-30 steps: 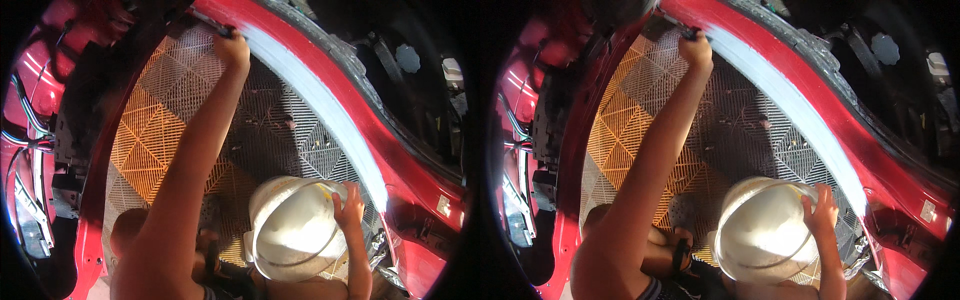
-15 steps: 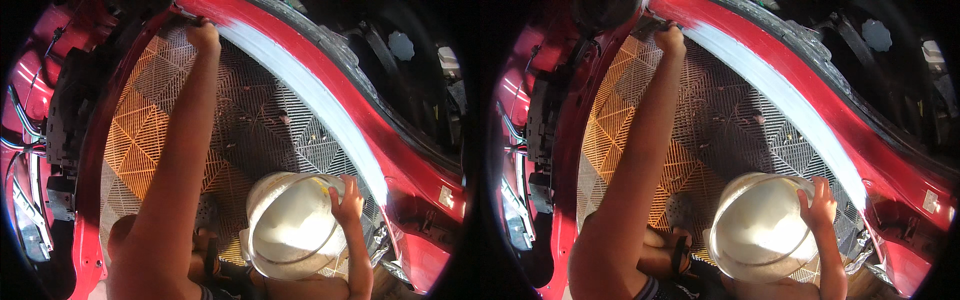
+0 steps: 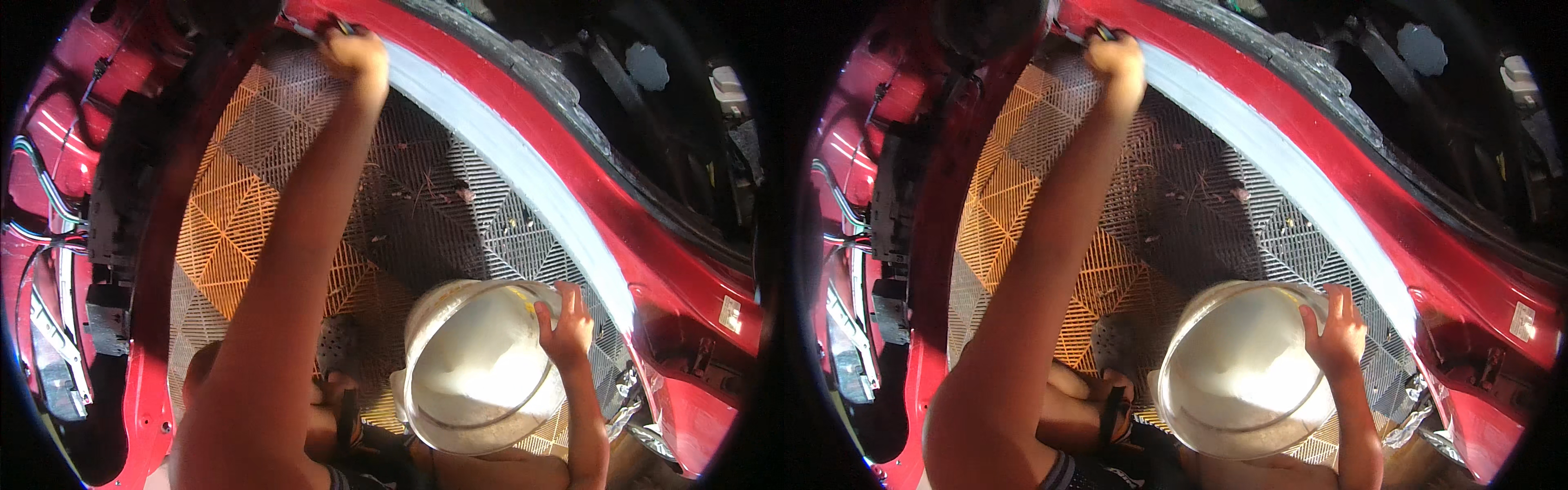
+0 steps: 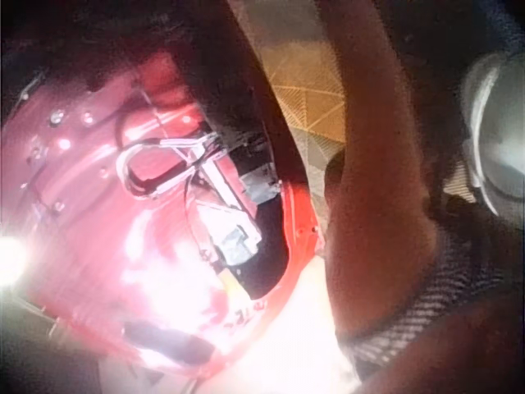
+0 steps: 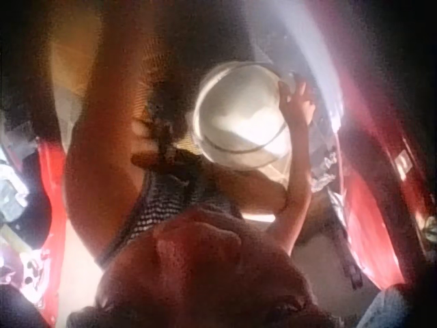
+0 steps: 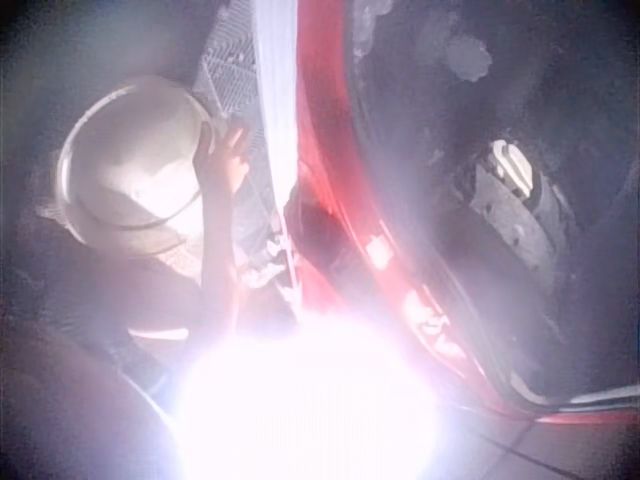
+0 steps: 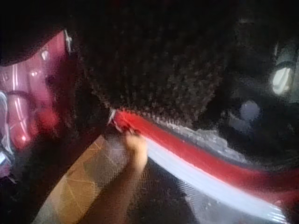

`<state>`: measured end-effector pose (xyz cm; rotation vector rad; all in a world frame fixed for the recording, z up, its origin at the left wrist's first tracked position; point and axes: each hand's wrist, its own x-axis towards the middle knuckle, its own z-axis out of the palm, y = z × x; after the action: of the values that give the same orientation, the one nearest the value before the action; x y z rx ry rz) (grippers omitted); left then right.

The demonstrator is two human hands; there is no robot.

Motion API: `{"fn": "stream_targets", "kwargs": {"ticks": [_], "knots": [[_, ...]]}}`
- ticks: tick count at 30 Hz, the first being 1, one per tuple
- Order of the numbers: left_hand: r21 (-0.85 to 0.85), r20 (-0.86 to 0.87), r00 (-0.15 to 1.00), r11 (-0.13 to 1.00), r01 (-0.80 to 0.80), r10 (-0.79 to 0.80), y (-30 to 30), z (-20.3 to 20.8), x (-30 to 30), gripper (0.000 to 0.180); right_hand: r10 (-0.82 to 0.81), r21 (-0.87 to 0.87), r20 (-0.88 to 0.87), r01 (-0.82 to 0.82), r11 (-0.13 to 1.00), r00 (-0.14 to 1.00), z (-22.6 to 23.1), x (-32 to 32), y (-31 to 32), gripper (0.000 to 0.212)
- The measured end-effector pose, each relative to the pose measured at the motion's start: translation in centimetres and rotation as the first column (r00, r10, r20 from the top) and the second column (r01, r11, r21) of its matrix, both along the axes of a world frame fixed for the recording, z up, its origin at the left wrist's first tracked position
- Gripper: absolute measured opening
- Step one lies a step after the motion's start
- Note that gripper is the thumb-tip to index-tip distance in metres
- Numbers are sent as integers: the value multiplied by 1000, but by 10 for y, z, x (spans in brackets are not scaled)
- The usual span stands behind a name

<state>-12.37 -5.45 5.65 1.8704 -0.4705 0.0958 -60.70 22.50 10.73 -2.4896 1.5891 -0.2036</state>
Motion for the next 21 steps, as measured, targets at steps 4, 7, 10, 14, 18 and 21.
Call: {"fn": "stream_targets", "kwargs": {"ticks": [4,7,10,14,18,21], "knots": [[-15,130,969,977,214,-210,9,-26,-2,41,7,-14,20,-7,1000,1000,-1,-3,-2,47],[-71,-115,990,995,71,-79,-5,-8,59,34,9,23,8,-9,1000,1000,0,5,-4,46],[-234,-121,967,953,194,-226,4,-19,-11,40,-27,29,-9,27,999,1000,5,-2,0,46],[-396,158,945,858,327,-287,26,-36,-20,40,6,15,2,-6,1000,1000,-2,-1,-3,46],[-318,-544,826,947,-39,-149,29,-13,44,45,-2,-16,12,2,1000,1000,0,-4,0,44],[134,-294,955,987,87,-44,47,-61,90,60,19,23,46,-20,1000,999,0,5,-3,43]]}}
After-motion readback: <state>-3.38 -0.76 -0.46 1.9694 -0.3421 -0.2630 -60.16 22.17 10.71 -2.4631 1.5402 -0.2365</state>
